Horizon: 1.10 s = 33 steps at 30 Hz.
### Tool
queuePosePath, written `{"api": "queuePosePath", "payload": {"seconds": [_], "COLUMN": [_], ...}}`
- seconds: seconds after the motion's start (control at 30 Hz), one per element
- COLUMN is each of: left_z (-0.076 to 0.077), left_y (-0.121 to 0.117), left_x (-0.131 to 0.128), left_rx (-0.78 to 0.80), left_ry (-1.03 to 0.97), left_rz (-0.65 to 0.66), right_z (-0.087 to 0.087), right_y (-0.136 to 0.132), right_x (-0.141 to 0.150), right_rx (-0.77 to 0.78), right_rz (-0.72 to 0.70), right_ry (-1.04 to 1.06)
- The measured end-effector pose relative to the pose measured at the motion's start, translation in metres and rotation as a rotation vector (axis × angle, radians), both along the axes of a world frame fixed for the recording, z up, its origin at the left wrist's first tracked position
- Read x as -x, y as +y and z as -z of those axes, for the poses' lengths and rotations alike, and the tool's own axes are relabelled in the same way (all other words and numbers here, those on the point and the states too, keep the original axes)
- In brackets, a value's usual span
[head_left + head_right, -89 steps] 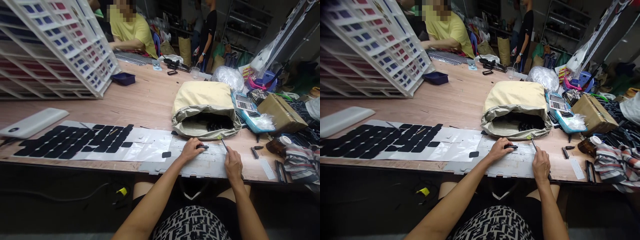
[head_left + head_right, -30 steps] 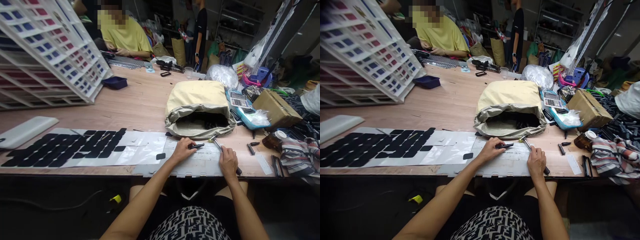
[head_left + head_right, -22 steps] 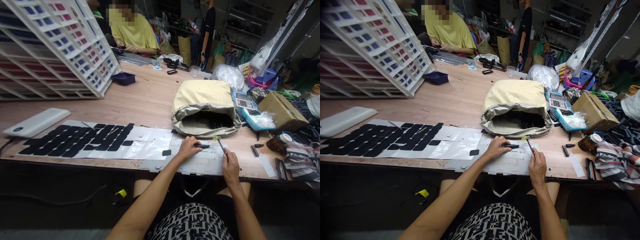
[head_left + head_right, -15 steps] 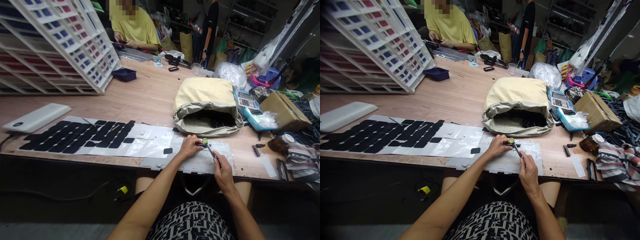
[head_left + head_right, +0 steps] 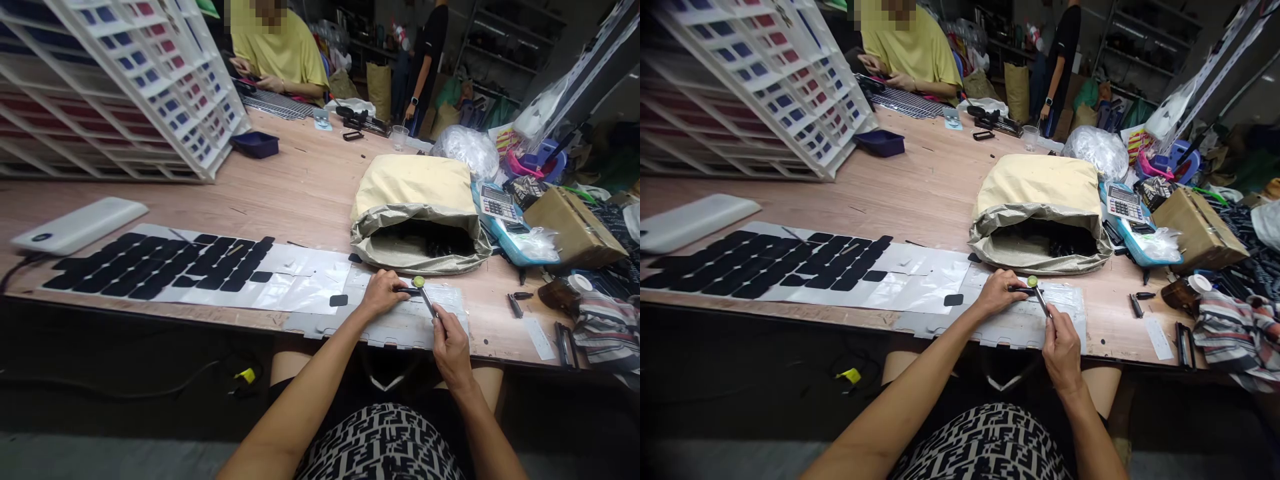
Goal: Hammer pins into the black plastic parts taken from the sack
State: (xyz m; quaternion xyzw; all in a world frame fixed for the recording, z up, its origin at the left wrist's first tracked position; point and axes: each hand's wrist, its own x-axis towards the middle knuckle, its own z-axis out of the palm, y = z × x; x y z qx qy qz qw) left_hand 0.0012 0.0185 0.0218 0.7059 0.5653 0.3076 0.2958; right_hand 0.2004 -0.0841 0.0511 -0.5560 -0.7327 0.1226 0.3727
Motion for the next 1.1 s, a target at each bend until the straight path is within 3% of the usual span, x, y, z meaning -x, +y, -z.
{"api": "queuePosePath", "payload": {"seconds": [0.13, 0.3, 0.43, 0.53, 0.67, 0.77, 0.83, 0.9, 1.03, 1.1], "left_z": [0.002, 0.004, 0.004, -0.005, -0.023, -0.024, -0.014, 0.007, 0.06, 0.079], "left_y": [0.001, 0.0, 0.001, -0.002, -0.039, -0.091, -0.123, -0.146, -0.156, -0.152], "left_x": [0.0, 0.001, 0.001, 0.003, 0.006, 0.007, 0.005, 0.003, -0.004, -0.005], "left_rx": [-0.007, -0.005, -0.008, -0.041, -0.099, 0.045, 0.17, 0.284, 0.535, 0.618], "left_ry": [-0.003, 0.013, 0.033, -0.016, -0.281, -0.382, -0.343, -0.263, 0.012, 0.156], "left_rz": [-0.013, -0.002, 0.016, 0.025, 0.115, 0.356, 0.497, 0.485, 0.175, 0.066], "right_z": [0.003, 0.001, 0.008, 0.019, 0.027, 0.028, 0.027, 0.027, 0.025, 0.025], "right_y": [-0.001, 0.01, 0.021, 0.024, 0.024, 0.023, 0.023, 0.023, 0.022, 0.022], "right_x": [-0.006, -0.022, -0.042, -0.052, -0.055, -0.054, -0.053, -0.052, -0.05, -0.05], "right_rx": [0.028, -0.021, -0.123, -0.172, -0.167, -0.145, -0.133, -0.128, -0.142, -0.151], "right_rz": [0.005, 0.117, 0.289, 0.394, 0.427, 0.422, 0.427, 0.433, 0.435, 0.44], "right_ry": [-0.037, -0.052, -0.271, -0.449, -0.517, -0.52, -0.524, -0.521, -0.513, -0.523]}}
